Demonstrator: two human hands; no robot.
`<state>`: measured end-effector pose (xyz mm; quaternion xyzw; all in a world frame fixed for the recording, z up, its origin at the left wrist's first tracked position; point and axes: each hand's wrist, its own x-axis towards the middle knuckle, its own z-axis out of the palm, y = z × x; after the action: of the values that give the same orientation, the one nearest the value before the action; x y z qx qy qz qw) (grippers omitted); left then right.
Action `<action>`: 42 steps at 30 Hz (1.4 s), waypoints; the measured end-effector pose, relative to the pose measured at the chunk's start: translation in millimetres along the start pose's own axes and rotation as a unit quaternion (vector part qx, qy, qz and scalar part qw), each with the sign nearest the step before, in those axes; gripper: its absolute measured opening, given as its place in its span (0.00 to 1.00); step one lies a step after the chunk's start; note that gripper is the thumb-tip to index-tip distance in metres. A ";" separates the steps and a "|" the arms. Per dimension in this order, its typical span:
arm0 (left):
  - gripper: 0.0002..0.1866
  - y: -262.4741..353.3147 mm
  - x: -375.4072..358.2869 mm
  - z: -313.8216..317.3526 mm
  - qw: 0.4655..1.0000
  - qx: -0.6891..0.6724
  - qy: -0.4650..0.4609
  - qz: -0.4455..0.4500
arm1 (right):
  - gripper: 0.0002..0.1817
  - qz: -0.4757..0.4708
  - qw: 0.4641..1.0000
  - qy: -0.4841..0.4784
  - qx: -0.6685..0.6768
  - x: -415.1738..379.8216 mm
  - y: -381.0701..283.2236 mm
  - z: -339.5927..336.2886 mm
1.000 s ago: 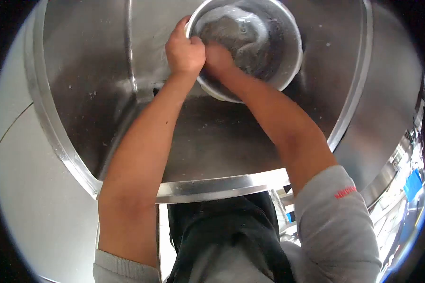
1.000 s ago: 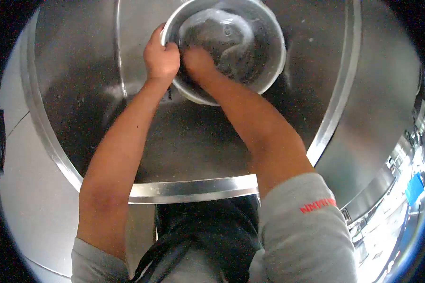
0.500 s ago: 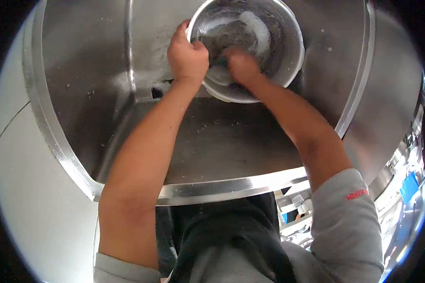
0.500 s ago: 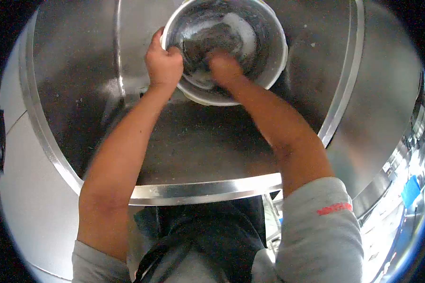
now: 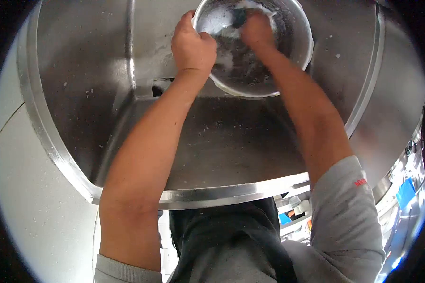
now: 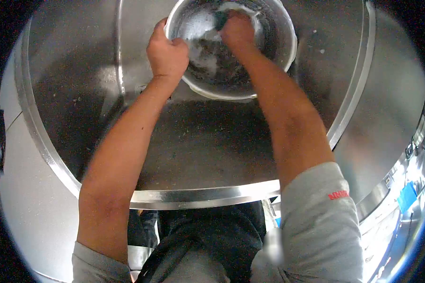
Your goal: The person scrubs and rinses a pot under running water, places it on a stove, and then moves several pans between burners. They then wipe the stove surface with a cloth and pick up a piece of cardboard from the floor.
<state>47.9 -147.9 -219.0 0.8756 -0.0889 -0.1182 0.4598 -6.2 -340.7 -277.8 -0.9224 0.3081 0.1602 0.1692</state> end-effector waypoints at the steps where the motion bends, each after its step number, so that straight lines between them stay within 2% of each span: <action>1: 0.26 2.9 -1.1 0.3 1.000 -0.001 0.002 -0.008 | 0.19 0.008 0.997 0.053 -0.053 8.4 6.6 44.3; 4: 0.27 1.5 3.4 -0.4 1.000 -0.006 0.007 0.010 | 0.20 -0.213 0.974 0.041 -0.059 -61.8 -7.4 56.8; 5: 0.27 -0.8 3.0 0.2 1.000 -0.003 0.011 0.027 | 0.21 -0.289 0.949 0.102 -0.071 -60.3 15.7 70.8; 8: 0.27 4.1 6.8 4.2 0.999 0.007 0.037 0.034 | 0.20 -0.114 0.992 0.038 -0.041 -20.5 17.0 17.4; 9: 0.27 4.6 3.4 3.2 0.999 0.011 0.043 0.027 | 0.18 -0.062 0.995 0.068 -0.033 -10.2 -0.5 9.0; 12: 0.26 4.0 4.4 8.1 0.998 0.030 0.053 0.009 | 0.17 -0.137 0.989 0.020 -0.056 -31.7 -21.4 28.7; 13: 0.26 0.4 5.3 10.3 0.997 0.028 0.062 0.035 | 0.16 -0.130 0.990 -0.016 -0.051 -51.9 -24.0 50.2; 16: 0.25 2.3 2.2 2.7 0.999 0.015 0.022 0.027 | 0.15 -0.226 0.971 -0.052 -0.065 -68.2 12.0 36.1; 17: 0.25 -0.4 2.1 3.7 1.000 -0.005 0.015 0.024 | 0.15 -0.193 0.980 0.015 -0.049 -64.6 27.1 31.0; 20: 0.25 0.7 5.3 3.7 1.000 0.006 0.013 0.014 | 0.15 -0.022 0.997 0.038 -0.060 -24.7 11.1 9.6; 23: 0.25 0.0 9.9 11.8 0.997 0.027 0.066 0.019 | 0.16 -0.094 0.989 -0.014 -0.117 17.4 -30.4 21.7; 25: 0.25 3.9 6.4 13.0 0.996 0.039 0.075 0.012 | 0.16 -0.163 0.983 -0.018 -0.080 -19.9 -37.5 34.3; 26: 0.25 5.9 10.6 12.0 0.997 0.025 0.070 0.017 | 0.16 -0.203 0.977 -0.013 -0.069 -29.5 -34.4 34.6; 28: 0.25 2.9 6.9 6.3 0.999 -0.002 0.046 0.022 | 0.16 -0.224 0.972 -0.009 -0.073 -45.9 1.9 31.8; 29: 0.27 -0.7 6.7 3.3 1.000 0.013 0.002 -0.002 | 0.16 -0.240 0.968 -0.012 -0.071 -50.1 19.4 31.0; 31: 0.27 -0.1 8.1 0.3 1.000 0.019 -0.014 -0.013 | 0.23 -0.130 0.987 0.015 -0.093 -12.5 35.6 18.8; 33: 0.27 4.2 10.6 1.7 0.999 0.028 -0.025 -0.015 | 0.24 -0.151 0.975 -0.033 -0.160 42.5 48.1 -2.5; 34: 0.26 0.3 12.1 4.0 1.000 0.025 0.000 -0.008 | 0.23 -0.159 0.968 -0.043 -0.187 44.3 44.8 -4.6; 40: 0.24 5.1 10.7 11.8 0.997 -0.026 0.068 0.019 | 0.23 -0.186 0.908 -0.117 -0.357 3.9 48.7 -37.3; 42: 0.24 2.1 10.6 16.2 0.996 -0.026 0.083 0.001 | 0.19 -0.194 0.899 -0.193 -0.343 -30.5 48.6 -26.7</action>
<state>53.3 -164.6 -227.5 0.8702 -0.0485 -0.0472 0.4880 -54.5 -372.6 -252.1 -0.9158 0.0101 0.3947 -0.0734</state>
